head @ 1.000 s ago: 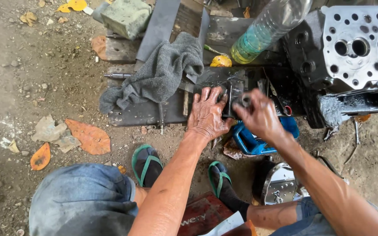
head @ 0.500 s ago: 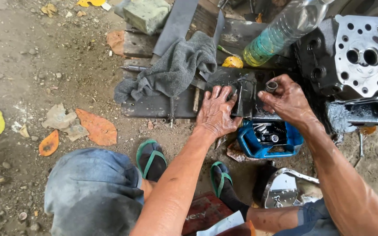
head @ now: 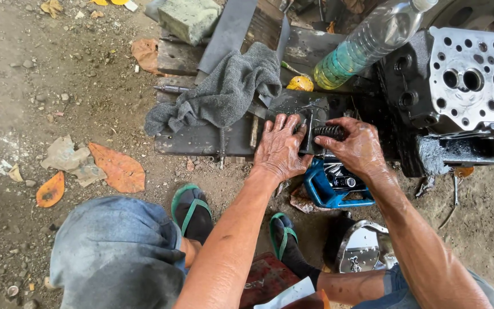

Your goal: The person scrubs a cylindrical metal part on a flat surface using a brush and liquid. They then dip the part into a tray of liquid and place it into a blue container. The person repeats this process with another part.

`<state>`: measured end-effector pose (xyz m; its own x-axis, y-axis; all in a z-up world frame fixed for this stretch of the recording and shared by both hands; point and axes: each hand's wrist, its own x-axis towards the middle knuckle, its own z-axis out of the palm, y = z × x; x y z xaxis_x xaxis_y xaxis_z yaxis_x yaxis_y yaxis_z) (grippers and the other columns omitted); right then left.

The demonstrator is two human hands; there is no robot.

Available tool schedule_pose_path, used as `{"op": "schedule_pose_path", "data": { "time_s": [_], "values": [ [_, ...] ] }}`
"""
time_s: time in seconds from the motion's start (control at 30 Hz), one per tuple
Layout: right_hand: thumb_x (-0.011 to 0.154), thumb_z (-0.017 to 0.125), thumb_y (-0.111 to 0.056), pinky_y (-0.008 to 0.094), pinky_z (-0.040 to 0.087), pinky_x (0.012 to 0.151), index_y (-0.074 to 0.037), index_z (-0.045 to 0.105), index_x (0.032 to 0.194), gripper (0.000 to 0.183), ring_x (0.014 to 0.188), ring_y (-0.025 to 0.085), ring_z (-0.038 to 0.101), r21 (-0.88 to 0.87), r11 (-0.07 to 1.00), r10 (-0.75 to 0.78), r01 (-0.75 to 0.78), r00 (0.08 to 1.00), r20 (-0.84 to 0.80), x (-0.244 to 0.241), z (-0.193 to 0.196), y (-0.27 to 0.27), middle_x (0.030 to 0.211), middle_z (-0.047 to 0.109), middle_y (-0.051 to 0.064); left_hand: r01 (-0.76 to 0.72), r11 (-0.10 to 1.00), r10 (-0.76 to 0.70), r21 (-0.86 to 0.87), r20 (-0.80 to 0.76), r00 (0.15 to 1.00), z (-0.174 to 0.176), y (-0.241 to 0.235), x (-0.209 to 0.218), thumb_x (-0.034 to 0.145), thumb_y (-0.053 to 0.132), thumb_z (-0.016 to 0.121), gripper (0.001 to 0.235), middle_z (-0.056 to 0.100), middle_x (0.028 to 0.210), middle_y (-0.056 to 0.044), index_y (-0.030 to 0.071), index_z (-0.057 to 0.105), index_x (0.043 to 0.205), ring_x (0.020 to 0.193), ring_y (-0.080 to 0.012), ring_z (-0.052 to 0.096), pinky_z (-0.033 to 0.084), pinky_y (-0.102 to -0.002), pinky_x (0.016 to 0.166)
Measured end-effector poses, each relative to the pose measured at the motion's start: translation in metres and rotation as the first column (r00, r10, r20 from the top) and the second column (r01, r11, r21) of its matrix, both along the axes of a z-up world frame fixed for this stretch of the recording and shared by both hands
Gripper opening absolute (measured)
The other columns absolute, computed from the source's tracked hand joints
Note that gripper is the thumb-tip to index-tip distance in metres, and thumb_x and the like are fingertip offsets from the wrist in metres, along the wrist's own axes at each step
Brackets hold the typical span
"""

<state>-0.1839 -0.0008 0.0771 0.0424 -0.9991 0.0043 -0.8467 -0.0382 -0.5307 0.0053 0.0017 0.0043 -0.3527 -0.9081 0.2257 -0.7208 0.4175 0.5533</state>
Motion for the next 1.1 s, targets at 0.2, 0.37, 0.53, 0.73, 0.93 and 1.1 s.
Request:
{"op": "schedule_pose_path", "data": {
  "time_s": [0.2, 0.37, 0.53, 0.73, 0.93, 1.1],
  "values": [
    [0.078, 0.095, -0.021, 0.031, 0.058, 0.077, -0.011, 0.078, 0.114, 0.041, 0.096, 0.021, 0.072, -0.048, 0.992, -0.103, 0.119, 0.960, 0.262, -0.001, -0.035, -0.001, 0.100, 0.075, 0.013, 0.006, 1.000, -0.006, 0.008, -0.005, 1.000, 0.001, 0.001, 0.000, 0.072, 0.047, 0.073, 0.069, 0.047, 0.132, -0.004, 0.011, 0.068, 0.130, 0.128, -0.0290, 0.041, 0.040, -0.043, 0.095],
    [0.086, 0.090, -0.021, 0.031, 0.060, 0.068, -0.004, 0.076, 0.114, 0.036, 0.080, 0.018, 0.072, -0.046, 0.990, -0.111, 0.131, 0.948, 0.297, 0.010, -0.028, 0.008, 0.088, 0.075, 0.014, 0.004, 1.000, -0.004, -0.003, -0.011, 1.000, -0.005, 0.000, -0.002, 0.072, 0.046, 0.072, 0.068, 0.048, 0.132, -0.005, 0.011, 0.068, 0.130, 0.128, -0.0293, 0.042, 0.041, -0.043, 0.094],
    [0.087, 0.086, -0.037, 0.046, 0.057, 0.065, -0.011, 0.078, 0.113, 0.037, 0.077, 0.033, 0.073, -0.049, 0.999, -0.011, 0.009, 0.999, -0.039, 0.004, -0.027, 0.007, 0.077, 0.072, 0.018, -0.016, 1.000, 0.015, -0.011, -0.059, 0.998, -0.002, -0.006, -0.002, 0.075, 0.043, 0.068, 0.063, 0.050, 0.129, -0.004, 0.010, 0.069, 0.128, 0.125, -0.0289, 0.045, 0.041, -0.044, 0.093],
    [0.093, 0.082, -0.039, 0.055, 0.054, 0.069, -0.007, 0.072, 0.106, 0.036, 0.082, 0.043, 0.072, -0.321, 0.942, 0.056, -0.095, 0.990, -0.130, -0.009, -0.039, -0.031, 0.077, 0.072, 0.020, 0.001, 1.000, -0.001, -0.016, -0.010, 1.000, 0.003, -0.002, -0.001, 0.074, 0.048, 0.069, 0.066, 0.050, 0.133, -0.006, 0.011, 0.069, 0.129, 0.124, -0.0310, 0.046, 0.042, -0.045, 0.094],
    [0.091, 0.078, -0.039, 0.055, 0.056, 0.068, -0.009, 0.074, 0.111, 0.037, 0.080, 0.044, 0.072, -0.130, 0.990, 0.033, -0.048, 0.993, -0.115, 0.006, -0.031, 0.009, 0.078, 0.073, 0.022, 0.018, 0.998, -0.016, 0.062, -0.028, 0.999, 0.002, 0.000, 0.001, 0.077, 0.048, 0.062, 0.065, 0.049, 0.133, -0.004, 0.010, 0.068, 0.130, 0.123, -0.0320, 0.047, 0.042, -0.045, 0.093],
    [0.087, 0.082, -0.043, 0.053, 0.055, 0.071, -0.013, 0.075, 0.102, 0.035, 0.082, 0.038, 0.073, -0.267, 0.964, -0.044, 0.015, 0.994, -0.103, -0.016, -0.050, -0.037, 0.076, 0.073, 0.015, -0.002, 1.000, 0.002, -0.005, -0.029, 1.000, -0.005, -0.001, -0.006, 0.071, 0.043, 0.073, 0.064, 0.049, 0.134, -0.005, 0.011, 0.070, 0.127, 0.125, -0.0320, 0.045, 0.044, -0.046, 0.091]
  ]
}}
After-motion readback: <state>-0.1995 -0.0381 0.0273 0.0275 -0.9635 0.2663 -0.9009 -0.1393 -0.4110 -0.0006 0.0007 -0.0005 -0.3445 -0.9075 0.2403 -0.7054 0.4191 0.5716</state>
